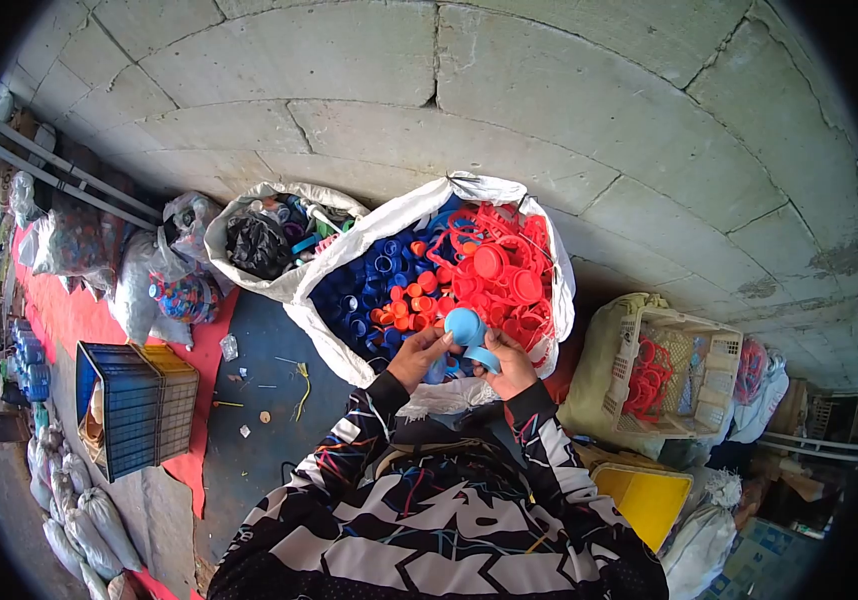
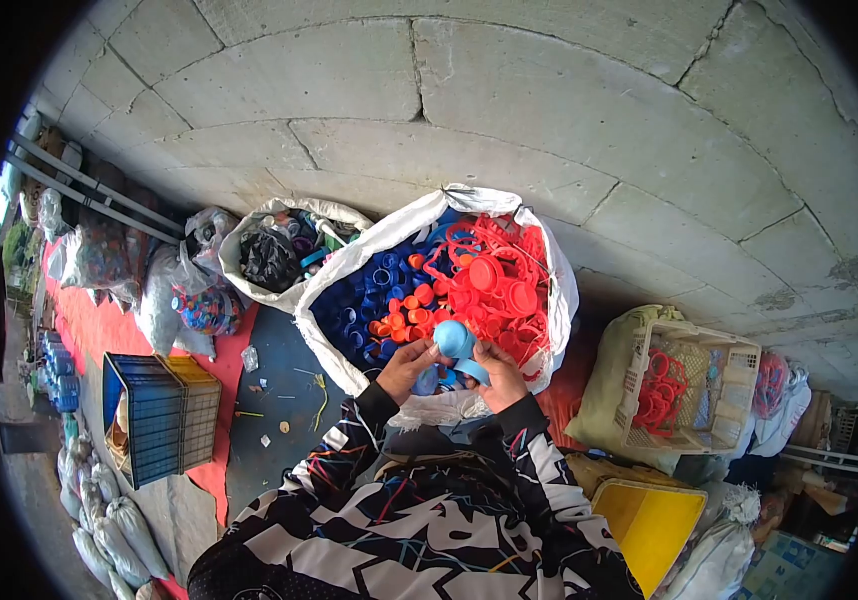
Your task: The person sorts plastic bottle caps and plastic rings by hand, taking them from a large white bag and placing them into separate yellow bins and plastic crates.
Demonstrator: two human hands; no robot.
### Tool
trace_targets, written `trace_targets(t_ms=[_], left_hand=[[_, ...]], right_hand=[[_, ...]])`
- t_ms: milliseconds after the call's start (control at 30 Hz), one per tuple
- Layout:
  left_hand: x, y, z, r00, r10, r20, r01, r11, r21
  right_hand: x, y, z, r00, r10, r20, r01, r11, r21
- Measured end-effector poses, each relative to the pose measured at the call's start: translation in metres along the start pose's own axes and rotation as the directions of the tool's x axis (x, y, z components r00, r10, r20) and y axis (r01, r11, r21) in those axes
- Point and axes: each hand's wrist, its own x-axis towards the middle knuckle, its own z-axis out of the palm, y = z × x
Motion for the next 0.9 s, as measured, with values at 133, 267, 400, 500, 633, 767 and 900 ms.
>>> trace_targets(t_ms=[133,267,400,500,633,767,900], left_hand=[[0.007,0.004,0.002,0.998,-0.009,-0.062,0.003,0.995,-0.097],[0.01,0.005,-0.004,0.997,0.047,-0.06,-0.049,0.999,-0.019],[0.007,0.016,-0.006,0.998,0.006,-0.062,-0.019,0.975,-0.22],[-0.002,0.029,-0.008,0.995,-0.076,-0.062,0.042,0.903,-0.428],[-0.006,0.036,-0.012,0.994,-0.094,-0.061,0.051,0.865,-0.5],[-0.004,0.042,0.0,0.99,-0.137,0.022,0.128,0.85,-0.512],[0.01,0.038,0.026,0.958,-0.204,0.202,0.273,0.867,-0.417]], right_hand=[[0.006,0.012,0.0,0.999,0.014,0.047,-0.016,0.998,0.055],[0.006,0.015,0.008,0.999,0.038,0.01,-0.038,0.998,0.052],[0.005,0.014,0.004,0.993,0.056,0.107,-0.083,0.96,0.266],[-0.004,0.004,0.014,0.979,-0.004,0.202,-0.091,0.884,0.459],[-0.017,-0.006,0.026,0.981,-0.134,0.142,0.059,0.897,0.438],[-0.021,-0.007,0.023,0.981,-0.194,0.026,0.185,0.962,0.2],[-0.044,0.0,0.016,0.927,-0.311,-0.211,0.345,0.926,0.151]])
